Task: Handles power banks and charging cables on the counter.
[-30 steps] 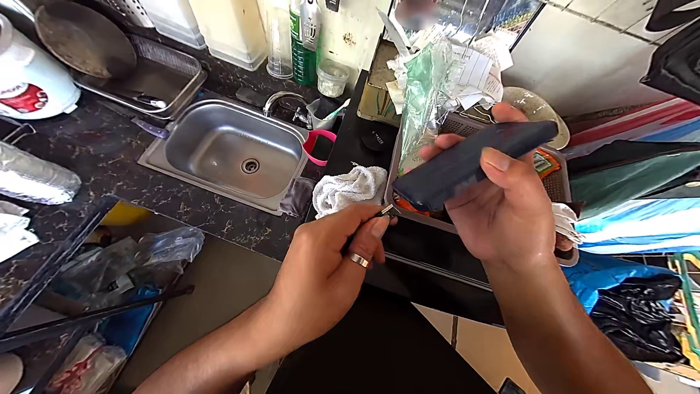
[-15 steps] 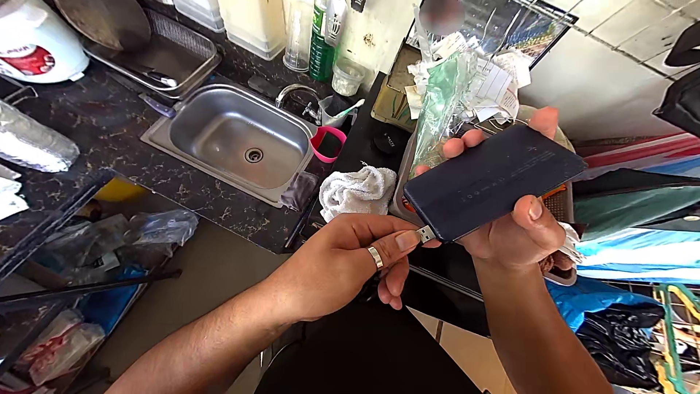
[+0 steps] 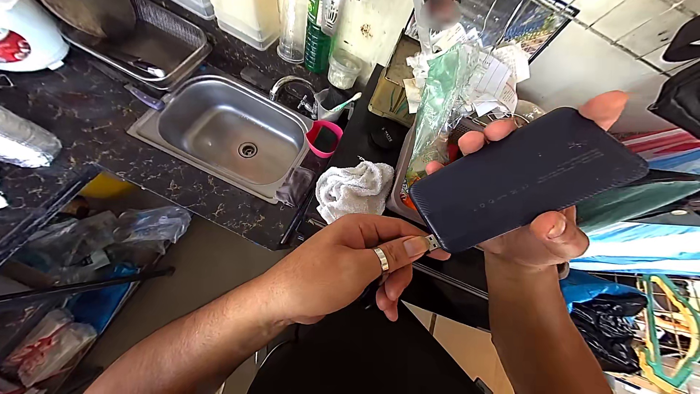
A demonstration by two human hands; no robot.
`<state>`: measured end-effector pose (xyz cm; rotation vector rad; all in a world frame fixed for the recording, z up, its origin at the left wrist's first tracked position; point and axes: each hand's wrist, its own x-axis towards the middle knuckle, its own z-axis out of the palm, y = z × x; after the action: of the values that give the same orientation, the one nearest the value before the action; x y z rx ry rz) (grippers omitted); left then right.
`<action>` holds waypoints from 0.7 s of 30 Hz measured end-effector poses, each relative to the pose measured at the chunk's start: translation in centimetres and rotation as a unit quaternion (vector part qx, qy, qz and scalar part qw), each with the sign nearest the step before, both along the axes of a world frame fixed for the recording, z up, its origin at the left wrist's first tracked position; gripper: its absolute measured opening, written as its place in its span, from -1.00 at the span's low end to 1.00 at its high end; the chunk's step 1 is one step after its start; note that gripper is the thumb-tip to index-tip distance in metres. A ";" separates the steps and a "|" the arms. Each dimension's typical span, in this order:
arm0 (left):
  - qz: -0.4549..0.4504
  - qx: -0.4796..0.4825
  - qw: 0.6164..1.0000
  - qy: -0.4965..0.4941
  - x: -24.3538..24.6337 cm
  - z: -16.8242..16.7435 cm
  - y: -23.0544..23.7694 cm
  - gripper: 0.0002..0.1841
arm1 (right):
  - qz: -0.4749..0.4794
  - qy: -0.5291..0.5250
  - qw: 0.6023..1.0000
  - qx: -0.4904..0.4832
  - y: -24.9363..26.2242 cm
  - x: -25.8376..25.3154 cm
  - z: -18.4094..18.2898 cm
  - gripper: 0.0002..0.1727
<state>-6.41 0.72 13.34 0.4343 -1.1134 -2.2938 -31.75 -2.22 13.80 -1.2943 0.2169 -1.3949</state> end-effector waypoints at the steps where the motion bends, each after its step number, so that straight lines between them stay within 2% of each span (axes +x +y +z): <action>1: 0.003 0.005 1.000 0.001 0.0 0.0 0.0 -0.71 | 0.000 0.001 1.000 0.005 0.0 0.0 0.0 0.11; 6: 0.002 -0.017 1.000 -0.003 -0.2 -0.1 0.0 -0.71 | -0.004 0.039 0.999 -0.003 0.0 -0.2 -0.1 0.08; 13: 0.008 -0.023 0.999 0.022 0.0 -0.6 0.1 -0.72 | -0.030 0.016 0.999 -0.003 0.7 0.7 -0.7 0.04; 18: 0.034 -0.011 0.999 -0.008 0.2 -1.9 -0.3 -0.74 | -0.064 0.092 0.992 -0.053 0.9 0.9 0.0 0.06; 21: 0.008 -0.015 1.000 -0.011 0.7 -2.9 -0.6 -0.67 | -0.062 0.130 0.986 -0.083 1.1 0.8 1.2 0.11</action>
<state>-5.69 0.14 10.43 0.4571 -1.1489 -2.2611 -30.92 -1.11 15.01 -1.6266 0.3693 -1.3675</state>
